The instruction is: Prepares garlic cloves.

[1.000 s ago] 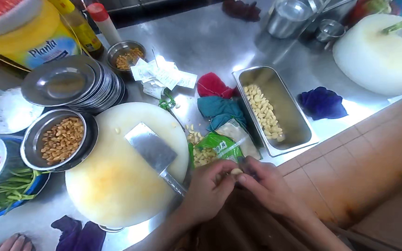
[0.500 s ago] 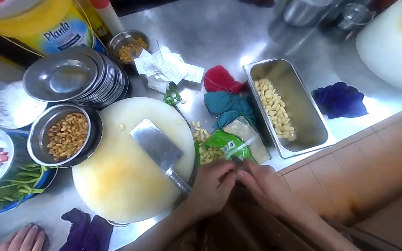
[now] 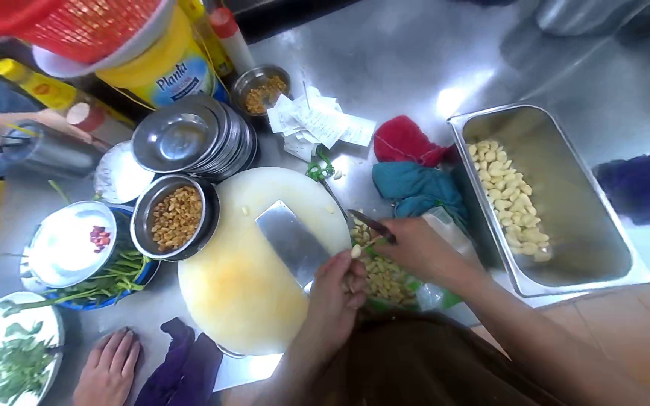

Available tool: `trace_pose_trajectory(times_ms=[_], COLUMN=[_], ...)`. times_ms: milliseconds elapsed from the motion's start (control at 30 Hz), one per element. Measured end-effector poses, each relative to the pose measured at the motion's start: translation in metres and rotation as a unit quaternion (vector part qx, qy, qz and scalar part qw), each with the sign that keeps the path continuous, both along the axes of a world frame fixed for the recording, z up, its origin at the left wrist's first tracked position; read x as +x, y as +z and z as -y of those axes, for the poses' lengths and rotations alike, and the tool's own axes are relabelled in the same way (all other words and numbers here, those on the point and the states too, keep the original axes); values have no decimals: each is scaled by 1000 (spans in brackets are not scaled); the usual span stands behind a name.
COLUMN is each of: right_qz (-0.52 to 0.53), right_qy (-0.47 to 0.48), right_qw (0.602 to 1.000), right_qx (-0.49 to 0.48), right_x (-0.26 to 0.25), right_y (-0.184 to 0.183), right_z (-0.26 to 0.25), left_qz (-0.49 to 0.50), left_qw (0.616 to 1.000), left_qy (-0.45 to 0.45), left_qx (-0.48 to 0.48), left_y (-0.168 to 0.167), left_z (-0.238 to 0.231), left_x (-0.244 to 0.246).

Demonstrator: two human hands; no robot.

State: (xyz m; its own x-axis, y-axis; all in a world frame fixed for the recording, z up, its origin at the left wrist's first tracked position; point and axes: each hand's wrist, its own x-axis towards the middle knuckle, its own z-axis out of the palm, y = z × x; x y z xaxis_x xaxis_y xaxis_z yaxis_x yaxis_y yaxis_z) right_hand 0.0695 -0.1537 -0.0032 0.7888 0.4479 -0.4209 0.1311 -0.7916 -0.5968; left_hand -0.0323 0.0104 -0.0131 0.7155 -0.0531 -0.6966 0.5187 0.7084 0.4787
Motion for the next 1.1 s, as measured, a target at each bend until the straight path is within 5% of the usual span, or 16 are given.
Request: trace_pose_trajectory(times_ms=[133, 267, 433, 567, 767, 933, 1100], right_qz=[-48, -88, 17, 108, 186, 211, 176], right_qy=[-116, -80, -97, -187, -404, -382, -356], right_qw=[975, 958, 960, 927, 868, 899, 917], right_qx=[181, 259, 263, 307, 222, 21, 22], right_x=[-32, -50, -66, -87, -78, -54, -65], right_y=[4, 0, -14, -7, 15, 10, 28], right_z=[39, 50, 69, 103, 167, 192, 166], left_qz=[22, 47, 54, -6, 6, 55, 199], left_qw=[1000, 993, 976, 980, 970, 971, 935], left_qy=[-1, -108, -209, -132, -122, -222, -293], left_qx=[-9, 6, -3, -147, -210, -69, 21], left_y=[0, -1, -6, -18, -15, 8, 13], left_z=[7, 27, 41, 40, 27, 28, 25], left_x=[-2, -1, 2, -2, -15, -10, -12])
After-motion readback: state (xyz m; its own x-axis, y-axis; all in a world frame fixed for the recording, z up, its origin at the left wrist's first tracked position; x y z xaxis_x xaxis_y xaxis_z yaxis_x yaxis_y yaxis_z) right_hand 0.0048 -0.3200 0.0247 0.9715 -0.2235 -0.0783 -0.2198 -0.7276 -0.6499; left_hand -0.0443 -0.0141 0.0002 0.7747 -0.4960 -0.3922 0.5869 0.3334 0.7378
